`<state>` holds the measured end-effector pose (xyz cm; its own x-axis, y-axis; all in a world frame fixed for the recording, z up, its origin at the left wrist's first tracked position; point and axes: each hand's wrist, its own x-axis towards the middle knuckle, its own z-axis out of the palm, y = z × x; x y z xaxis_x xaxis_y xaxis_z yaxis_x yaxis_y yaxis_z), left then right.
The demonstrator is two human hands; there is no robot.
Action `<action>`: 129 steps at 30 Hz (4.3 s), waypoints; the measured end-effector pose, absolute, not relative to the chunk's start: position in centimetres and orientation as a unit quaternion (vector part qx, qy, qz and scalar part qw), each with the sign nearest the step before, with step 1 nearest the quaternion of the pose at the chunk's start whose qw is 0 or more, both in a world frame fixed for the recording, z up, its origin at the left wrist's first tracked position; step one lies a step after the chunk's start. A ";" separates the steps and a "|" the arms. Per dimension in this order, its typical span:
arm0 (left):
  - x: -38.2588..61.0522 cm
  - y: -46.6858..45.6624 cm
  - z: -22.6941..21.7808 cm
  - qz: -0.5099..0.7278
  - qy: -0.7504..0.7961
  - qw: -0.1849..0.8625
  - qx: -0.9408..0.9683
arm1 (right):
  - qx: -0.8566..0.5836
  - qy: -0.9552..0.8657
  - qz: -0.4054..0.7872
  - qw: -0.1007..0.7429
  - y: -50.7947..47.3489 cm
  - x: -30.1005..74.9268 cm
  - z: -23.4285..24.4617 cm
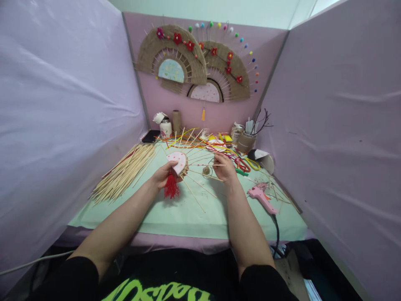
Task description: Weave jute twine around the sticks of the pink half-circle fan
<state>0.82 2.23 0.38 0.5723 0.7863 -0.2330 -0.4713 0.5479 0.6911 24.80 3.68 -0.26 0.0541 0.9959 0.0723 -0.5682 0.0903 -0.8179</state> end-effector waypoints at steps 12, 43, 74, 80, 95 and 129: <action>0.7 1.2 0.6 0.344 0.244 0.845 0.328 | -0.384 -0.484 0.497 0.610 3.4 22.7 -1.6; 1.2 1.8 -1.0 0.297 0.226 0.839 0.395 | -0.380 -0.462 0.457 0.658 2.9 21.7 -0.8; -2.0 3.7 0.8 0.419 0.302 0.765 0.385 | -0.289 -0.400 0.449 0.745 2.9 24.4 0.5; -2.1 3.4 0.2 0.378 0.210 0.814 0.388 | -0.371 -0.422 0.418 0.713 3.4 23.8 -0.5; 1.4 0.5 -1.1 0.146 0.131 0.861 0.469 | -0.497 -0.526 0.237 0.648 2.9 22.2 -0.9; 1.8 1.1 -0.6 0.313 0.200 0.830 0.415 | -0.454 -0.453 0.232 0.731 3.8 23.6 -1.2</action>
<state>1.75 1.07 -0.61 0.7231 0.6869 -0.0727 -0.3540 0.4589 0.8149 23.62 3.84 -1.18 0.4825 0.7504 0.4517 0.0720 0.4800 -0.8743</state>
